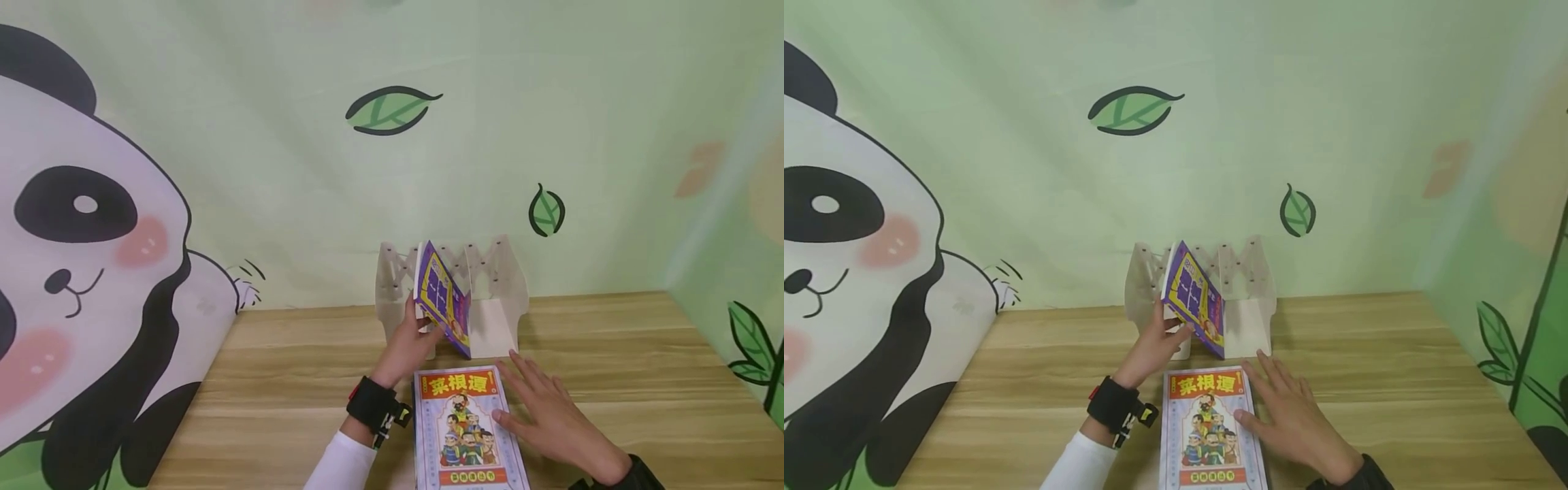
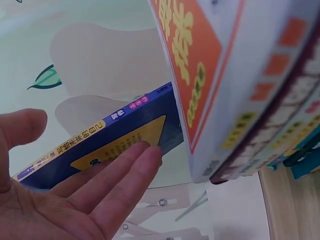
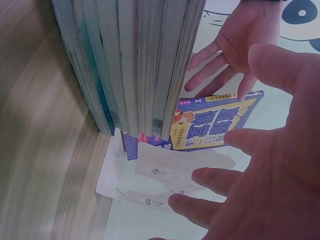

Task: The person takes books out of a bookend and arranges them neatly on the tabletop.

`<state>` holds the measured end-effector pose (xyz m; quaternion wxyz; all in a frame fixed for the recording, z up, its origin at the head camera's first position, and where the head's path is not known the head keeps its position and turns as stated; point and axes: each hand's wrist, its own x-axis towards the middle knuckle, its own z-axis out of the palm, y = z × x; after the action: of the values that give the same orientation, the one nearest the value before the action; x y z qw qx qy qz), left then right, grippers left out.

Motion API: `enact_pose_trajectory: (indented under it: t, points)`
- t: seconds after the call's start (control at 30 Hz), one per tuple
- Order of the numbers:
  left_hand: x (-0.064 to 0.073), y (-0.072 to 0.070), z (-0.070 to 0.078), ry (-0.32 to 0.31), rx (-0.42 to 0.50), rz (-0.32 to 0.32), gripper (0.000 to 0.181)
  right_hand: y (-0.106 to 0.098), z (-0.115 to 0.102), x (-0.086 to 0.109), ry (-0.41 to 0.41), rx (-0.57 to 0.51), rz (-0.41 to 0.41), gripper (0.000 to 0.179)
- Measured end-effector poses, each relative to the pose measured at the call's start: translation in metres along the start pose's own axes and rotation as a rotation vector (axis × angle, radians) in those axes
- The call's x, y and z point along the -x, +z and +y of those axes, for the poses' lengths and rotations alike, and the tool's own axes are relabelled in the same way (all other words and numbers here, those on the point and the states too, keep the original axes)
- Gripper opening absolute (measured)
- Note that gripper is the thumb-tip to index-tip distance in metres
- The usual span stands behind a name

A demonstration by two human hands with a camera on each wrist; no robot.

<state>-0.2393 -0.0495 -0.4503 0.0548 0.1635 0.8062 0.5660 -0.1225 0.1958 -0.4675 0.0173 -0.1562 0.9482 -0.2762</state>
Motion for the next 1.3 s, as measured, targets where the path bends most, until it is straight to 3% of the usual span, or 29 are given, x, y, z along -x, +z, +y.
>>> enact_pose_trajectory:
  t: [0.17,0.53,0.7,0.97,1.17,1.3]
  points:
    - [-0.004,0.003,0.004,-0.016,-0.03,0.039,0.075,0.0,0.001,0.0,-0.009,0.005,0.001,0.076]
    - [-0.01,0.01,0.01,-0.034,0.012,0.145,0.065,0.0,0.003,0.0,-0.019,0.018,-0.017,0.077]
    - [-0.012,0.012,0.009,-0.018,0.054,0.161,0.061,0.0,0.003,0.001,-0.019,0.022,-0.021,0.077]
    - [-0.01,0.011,0.009,0.019,0.03,0.189,0.059,0.0,0.003,0.001,-0.009,0.012,-0.025,0.076]
    - [-0.007,0.006,0.017,0.085,0.009,0.227,0.061,-0.001,0.001,0.001,-0.032,0.018,-0.01,0.075]
    - [-0.004,0.003,0.026,0.107,0.04,0.213,0.06,-0.004,0.0,0.002,-0.049,0.037,0.037,0.074]
